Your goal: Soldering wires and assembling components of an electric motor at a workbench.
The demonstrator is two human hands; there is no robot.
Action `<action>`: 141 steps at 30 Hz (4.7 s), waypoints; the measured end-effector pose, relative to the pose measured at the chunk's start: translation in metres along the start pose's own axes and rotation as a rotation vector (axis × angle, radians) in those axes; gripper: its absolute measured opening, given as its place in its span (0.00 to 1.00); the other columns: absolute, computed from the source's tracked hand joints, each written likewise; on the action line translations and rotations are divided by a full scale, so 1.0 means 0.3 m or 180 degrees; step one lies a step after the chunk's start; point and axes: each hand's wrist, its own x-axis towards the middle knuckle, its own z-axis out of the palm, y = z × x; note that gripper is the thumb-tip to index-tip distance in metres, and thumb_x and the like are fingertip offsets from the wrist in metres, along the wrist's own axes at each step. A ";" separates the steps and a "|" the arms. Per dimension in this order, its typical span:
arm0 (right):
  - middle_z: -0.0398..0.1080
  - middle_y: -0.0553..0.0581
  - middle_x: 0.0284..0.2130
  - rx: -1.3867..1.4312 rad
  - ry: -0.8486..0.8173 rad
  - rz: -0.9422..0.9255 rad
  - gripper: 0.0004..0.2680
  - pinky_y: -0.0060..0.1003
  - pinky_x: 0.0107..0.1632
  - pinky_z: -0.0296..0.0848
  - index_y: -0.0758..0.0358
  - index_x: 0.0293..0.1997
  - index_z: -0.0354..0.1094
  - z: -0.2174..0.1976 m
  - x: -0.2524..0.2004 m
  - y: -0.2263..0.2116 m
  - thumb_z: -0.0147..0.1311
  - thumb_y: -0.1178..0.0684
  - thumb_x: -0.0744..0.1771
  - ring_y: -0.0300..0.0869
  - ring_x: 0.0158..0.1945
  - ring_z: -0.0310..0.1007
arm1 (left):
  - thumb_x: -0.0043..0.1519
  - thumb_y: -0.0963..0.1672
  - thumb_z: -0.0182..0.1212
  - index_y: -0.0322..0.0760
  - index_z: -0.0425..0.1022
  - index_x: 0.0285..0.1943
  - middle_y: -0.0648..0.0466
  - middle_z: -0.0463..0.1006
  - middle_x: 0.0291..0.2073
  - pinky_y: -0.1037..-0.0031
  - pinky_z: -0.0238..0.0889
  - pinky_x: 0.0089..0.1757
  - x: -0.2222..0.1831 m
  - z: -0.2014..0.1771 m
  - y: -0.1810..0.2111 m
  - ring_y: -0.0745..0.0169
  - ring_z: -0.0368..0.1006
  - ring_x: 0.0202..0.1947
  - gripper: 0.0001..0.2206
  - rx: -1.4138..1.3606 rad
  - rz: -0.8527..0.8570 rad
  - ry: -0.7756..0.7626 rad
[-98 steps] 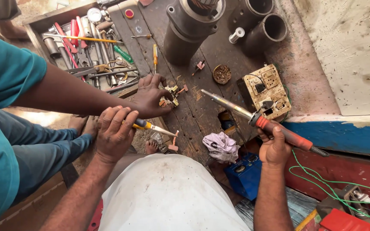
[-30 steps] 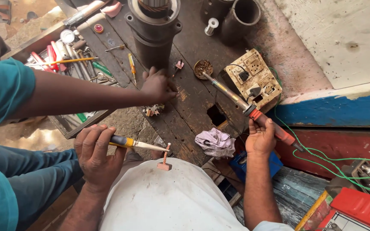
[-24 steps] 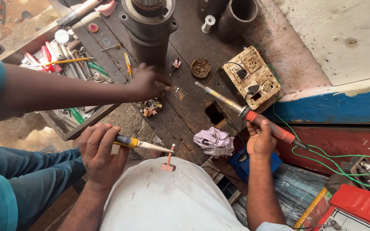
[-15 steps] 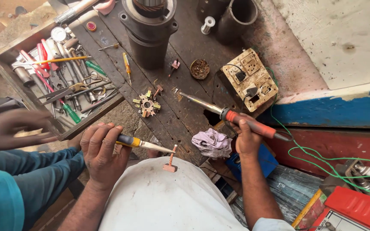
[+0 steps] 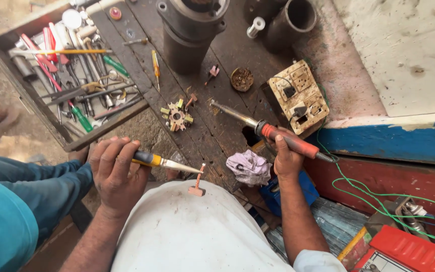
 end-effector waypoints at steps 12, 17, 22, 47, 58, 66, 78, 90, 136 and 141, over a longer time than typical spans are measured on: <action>0.74 0.60 0.45 -0.0004 0.0108 -0.0103 0.16 0.30 0.46 0.75 0.74 0.57 0.67 0.027 0.046 0.006 0.60 0.52 0.69 0.40 0.41 0.76 | 0.57 0.39 0.75 0.37 0.78 0.55 0.51 0.76 0.52 0.58 0.64 0.61 -0.005 -0.007 -0.044 0.49 0.70 0.60 0.17 -0.0059 -0.0074 0.0156; 0.74 0.61 0.46 0.0083 0.0083 -0.0009 0.16 0.32 0.47 0.78 0.74 0.56 0.67 0.039 0.027 -0.031 0.61 0.51 0.68 0.42 0.42 0.77 | 0.56 0.39 0.76 0.38 0.78 0.55 0.50 0.76 0.53 0.58 0.64 0.62 -0.007 -0.018 -0.052 0.48 0.68 0.61 0.18 0.0035 -0.0151 0.0099; 0.74 0.62 0.45 -0.0086 0.0045 0.0117 0.17 0.33 0.48 0.78 0.74 0.56 0.67 0.036 0.010 -0.050 0.61 0.50 0.68 0.41 0.43 0.78 | 0.59 0.39 0.75 0.39 0.77 0.56 0.52 0.75 0.54 0.60 0.64 0.63 -0.019 -0.011 -0.072 0.50 0.68 0.62 0.18 0.0058 -0.0129 0.0049; 0.75 0.59 0.40 -0.0138 -0.0026 -0.0036 0.15 0.28 0.45 0.76 0.74 0.55 0.69 0.035 0.026 -0.098 0.62 0.50 0.69 0.38 0.40 0.76 | 0.59 0.39 0.76 0.39 0.78 0.56 0.51 0.75 0.54 0.58 0.62 0.63 -0.006 0.033 -0.115 0.49 0.68 0.62 0.18 0.0095 0.0070 0.0022; 0.76 0.63 0.42 -0.0013 0.0004 -0.0061 0.14 0.28 0.43 0.75 0.76 0.56 0.69 0.027 0.051 -0.070 0.60 0.52 0.70 0.41 0.41 0.78 | 0.55 0.38 0.75 0.42 0.78 0.57 0.54 0.76 0.54 0.56 0.60 0.64 0.090 0.105 -0.169 0.54 0.69 0.61 0.20 0.0472 0.0591 -0.0296; 0.73 0.64 0.48 0.0568 0.0200 0.0070 0.14 0.37 0.49 0.83 0.75 0.55 0.66 0.020 0.056 -0.112 0.61 0.55 0.68 0.46 0.46 0.78 | 0.63 0.40 0.73 0.46 0.79 0.59 0.56 0.76 0.55 0.60 0.60 0.65 0.113 0.158 -0.213 0.56 0.69 0.62 0.16 0.0568 0.1111 -0.0100; 0.73 0.63 0.48 0.0833 0.0455 0.0189 0.13 0.42 0.50 0.83 0.71 0.55 0.70 -0.087 -0.009 -0.286 0.61 0.53 0.68 0.49 0.48 0.78 | 0.70 0.46 0.65 0.56 0.79 0.57 0.58 0.71 0.53 0.63 0.56 0.65 0.181 0.302 -0.338 0.61 0.64 0.61 0.08 0.0916 0.1468 0.0226; 0.74 0.62 0.50 0.1179 0.0276 0.0227 0.13 0.44 0.53 0.82 0.67 0.57 0.70 -0.082 -0.047 -0.426 0.61 0.50 0.69 0.48 0.52 0.78 | 0.68 0.44 0.65 0.57 0.78 0.59 0.58 0.69 0.54 0.63 0.56 0.66 0.351 0.370 -0.361 0.61 0.64 0.61 0.13 0.0728 0.1794 0.0056; 0.75 0.64 0.45 0.0842 0.0165 -0.0003 0.13 0.46 0.54 0.83 0.72 0.55 0.71 -0.120 -0.023 -0.524 0.61 0.50 0.71 0.49 0.52 0.79 | 0.68 0.46 0.65 0.56 0.74 0.58 0.60 0.66 0.54 0.68 0.56 0.68 0.505 0.444 -0.276 0.65 0.64 0.63 0.11 0.0696 0.2217 0.0001; 0.75 0.65 0.46 0.0762 0.0128 -0.0106 0.12 0.46 0.52 0.84 0.72 0.55 0.71 -0.125 -0.017 -0.544 0.60 0.51 0.71 0.50 0.49 0.79 | 0.69 0.46 0.65 0.57 0.73 0.57 0.60 0.66 0.54 0.69 0.57 0.68 0.504 0.468 -0.264 0.66 0.64 0.63 0.10 0.0732 0.2267 0.0035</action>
